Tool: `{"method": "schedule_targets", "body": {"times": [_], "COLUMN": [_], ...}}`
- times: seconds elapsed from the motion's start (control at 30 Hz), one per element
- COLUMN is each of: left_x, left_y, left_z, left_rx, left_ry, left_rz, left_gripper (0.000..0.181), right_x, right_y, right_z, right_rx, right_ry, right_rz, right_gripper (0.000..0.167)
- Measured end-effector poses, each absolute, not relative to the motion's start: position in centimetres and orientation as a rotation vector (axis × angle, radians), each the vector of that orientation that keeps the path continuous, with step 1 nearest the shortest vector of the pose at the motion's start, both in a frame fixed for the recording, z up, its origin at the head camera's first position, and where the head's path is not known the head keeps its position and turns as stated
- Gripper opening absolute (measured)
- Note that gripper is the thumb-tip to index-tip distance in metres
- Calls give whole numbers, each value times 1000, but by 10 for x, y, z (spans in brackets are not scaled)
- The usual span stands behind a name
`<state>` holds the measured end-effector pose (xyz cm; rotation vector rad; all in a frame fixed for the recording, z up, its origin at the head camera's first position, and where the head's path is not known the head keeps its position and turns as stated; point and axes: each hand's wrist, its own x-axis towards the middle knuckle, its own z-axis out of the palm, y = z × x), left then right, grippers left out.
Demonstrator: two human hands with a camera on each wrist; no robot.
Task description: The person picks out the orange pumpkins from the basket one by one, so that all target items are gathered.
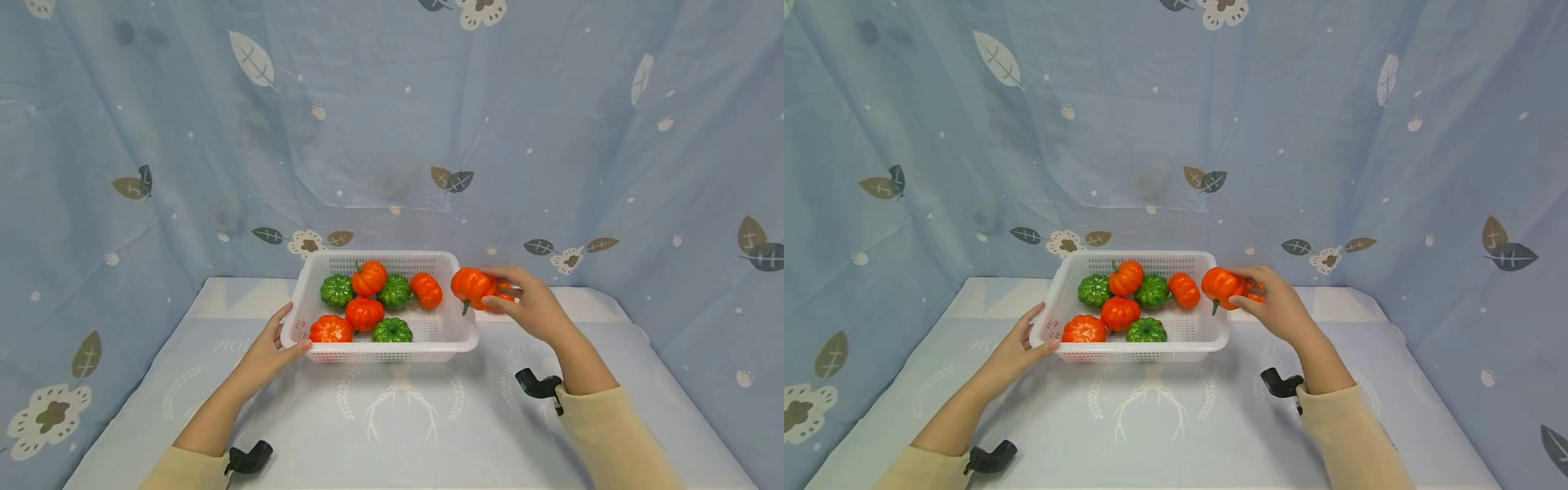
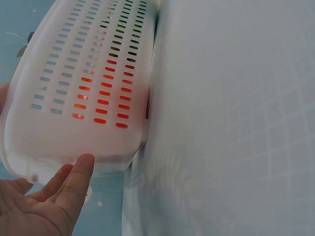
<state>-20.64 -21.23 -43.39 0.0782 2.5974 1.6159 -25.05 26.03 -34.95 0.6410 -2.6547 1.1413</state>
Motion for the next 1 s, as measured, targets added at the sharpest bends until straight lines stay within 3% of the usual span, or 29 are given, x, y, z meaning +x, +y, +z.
{"method": "schedule_targets", "body": {"times": [0.5, 1.0], "left_x": [-208, -210], "left_y": [-212, -214], "left_z": [-436, -439], "left_rx": [65, 76], "left_ry": [2591, 2583], "left_rz": [1630, 1639], "left_gripper": [102, 101], "right_x": [-237, -265], "right_y": [328, 361], "right_z": [-382, -429], "right_rx": [333, -209], "right_ry": [-2551, -2550], "right_rz": [1246, 1354], "right_gripper": [57, 69]}}
